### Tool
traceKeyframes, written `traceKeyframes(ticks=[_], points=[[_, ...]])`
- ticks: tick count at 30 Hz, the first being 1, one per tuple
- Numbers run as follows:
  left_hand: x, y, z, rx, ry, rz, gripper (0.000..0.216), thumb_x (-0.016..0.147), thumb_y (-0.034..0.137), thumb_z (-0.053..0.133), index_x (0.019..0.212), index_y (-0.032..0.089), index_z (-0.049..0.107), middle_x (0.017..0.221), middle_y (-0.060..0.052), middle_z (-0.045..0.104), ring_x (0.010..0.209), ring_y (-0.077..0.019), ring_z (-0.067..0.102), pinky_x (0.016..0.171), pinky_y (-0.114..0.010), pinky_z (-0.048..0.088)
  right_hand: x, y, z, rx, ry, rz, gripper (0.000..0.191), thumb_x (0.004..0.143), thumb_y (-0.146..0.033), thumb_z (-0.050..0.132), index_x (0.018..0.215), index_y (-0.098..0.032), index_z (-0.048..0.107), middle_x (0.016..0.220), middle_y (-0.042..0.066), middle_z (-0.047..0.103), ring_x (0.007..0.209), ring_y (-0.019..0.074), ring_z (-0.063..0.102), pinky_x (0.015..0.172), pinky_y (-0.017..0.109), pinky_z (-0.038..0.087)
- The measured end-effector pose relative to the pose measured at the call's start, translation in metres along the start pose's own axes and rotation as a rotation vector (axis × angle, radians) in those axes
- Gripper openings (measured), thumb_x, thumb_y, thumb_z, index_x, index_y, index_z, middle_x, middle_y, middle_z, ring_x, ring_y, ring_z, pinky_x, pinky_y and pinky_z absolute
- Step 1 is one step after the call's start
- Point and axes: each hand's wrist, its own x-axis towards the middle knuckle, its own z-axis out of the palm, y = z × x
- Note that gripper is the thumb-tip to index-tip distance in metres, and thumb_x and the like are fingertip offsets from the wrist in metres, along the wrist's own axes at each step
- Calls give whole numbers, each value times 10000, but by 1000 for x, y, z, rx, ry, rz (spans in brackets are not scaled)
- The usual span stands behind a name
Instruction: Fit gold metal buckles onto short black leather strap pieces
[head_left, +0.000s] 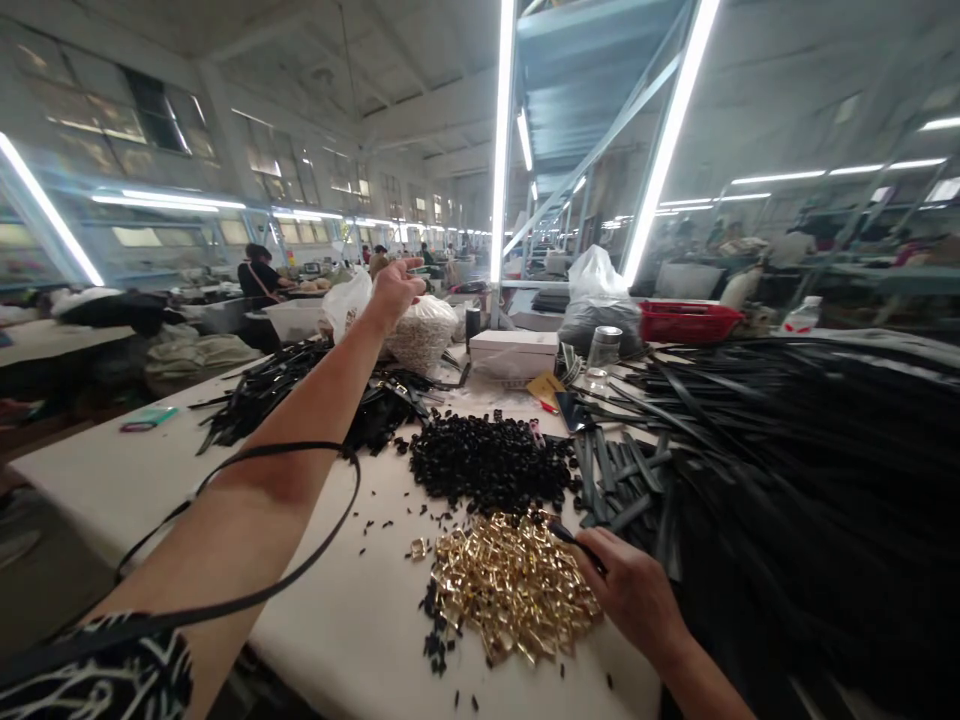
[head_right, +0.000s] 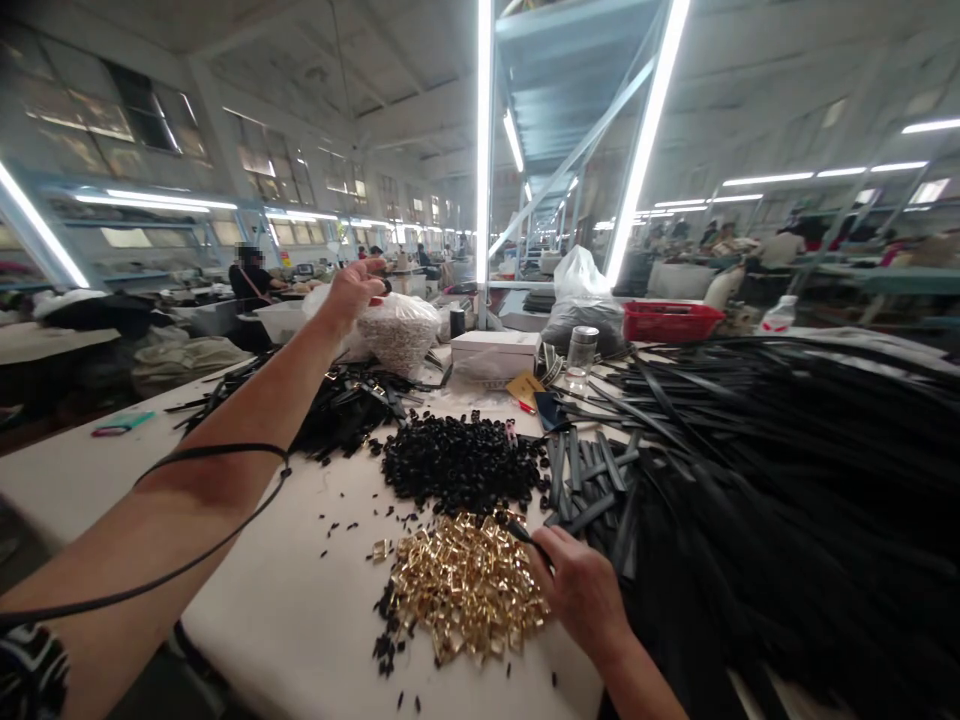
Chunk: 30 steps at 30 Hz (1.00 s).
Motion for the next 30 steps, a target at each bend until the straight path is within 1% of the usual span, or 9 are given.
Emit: traceKeyframes(ticks=[3, 7, 9, 14, 16, 19, 22, 26, 30], points=[[-8, 5, 17, -121, -28, -77, 357, 718, 81, 552, 1068, 115, 617, 775, -7, 626, 588, -81, 617, 619, -211, 518, 0, 1, 0, 2, -5, 10, 314, 975, -398, 382, 846, -212, 599, 771, 29, 633, 658, 164, 638, 593, 250, 399], [-45, -3, 39, -165, -249, -113, 242, 700, 145, 614, 938, 113, 647, 735, -6, 645, 568, -95, 630, 611, -224, 527, -1, -3, -1, 4, -16, 29, 283, 968, -358, 407, 800, -210, 578, 752, 17, 609, 650, 152, 618, 598, 248, 375], [-56, -7, 49, -160, -316, -116, 330, 672, 126, 636, 1001, 103, 633, 687, 10, 629, 534, -88, 609, 584, -213, 512, -1, -6, -2, 11, -32, 24, 263, 964, -336, 415, 798, -210, 575, 755, 15, 603, 651, 147, 610, 601, 244, 366], [-29, 8, 63, -99, -265, -71, 787, 668, 30, 604, 1406, 135, 352, 628, 54, 581, 473, -75, 554, 580, -216, 496, -1, -6, -1, 22, -39, 31, 261, 964, -327, 422, 780, -205, 563, 746, 12, 586, 644, 139, 593, 605, 246, 346], [-14, 20, 65, -109, -235, -107, 737, 693, 26, 593, 1392, 103, 373, 651, 24, 597, 487, -81, 565, 600, -229, 505, -1, -5, -2, 26, -35, 30, 266, 964, -324, 423, 774, -202, 563, 740, 12, 580, 649, 140, 592, 612, 248, 341], [-16, 28, 68, -219, -231, -130, 441, 734, 64, 598, 1174, 83, 567, 706, -10, 624, 532, -81, 595, 628, -233, 524, -1, -6, -4, 21, -26, 32, 246, 958, -312, 433, 791, -200, 575, 742, 12, 581, 651, 141, 588, 612, 249, 333], [-56, 15, 69, -332, -358, -161, 199, 719, 112, 669, 916, 104, 645, 708, -2, 643, 565, -75, 618, 629, -215, 537, 0, -8, -8, 14, 0, 42, 214, 945, -293, 451, 812, -199, 589, 753, 13, 592, 652, 141, 588, 609, 249, 325], [-142, -28, 62, -415, -652, -376, 233, 656, 197, 793, 847, 137, 673, 680, -17, 676, 592, -109, 660, 567, -189, 540, 0, -14, -11, 20, 31, 38, 213, 945, -291, 453, 817, -197, 595, 751, 13, 587, 649, 137, 575, 615, 248, 318], [-224, -67, 52, -592, -677, -708, 323, 610, 280, 855, 847, 141, 686, 654, -14, 675, 601, -137, 687, 538, -181, 553, -1, -20, -11, 58, 56, 4, 223, 953, -293, 446, 828, -196, 603, 730, 9, 565, 625, 129, 541, 604, 248, 304]])
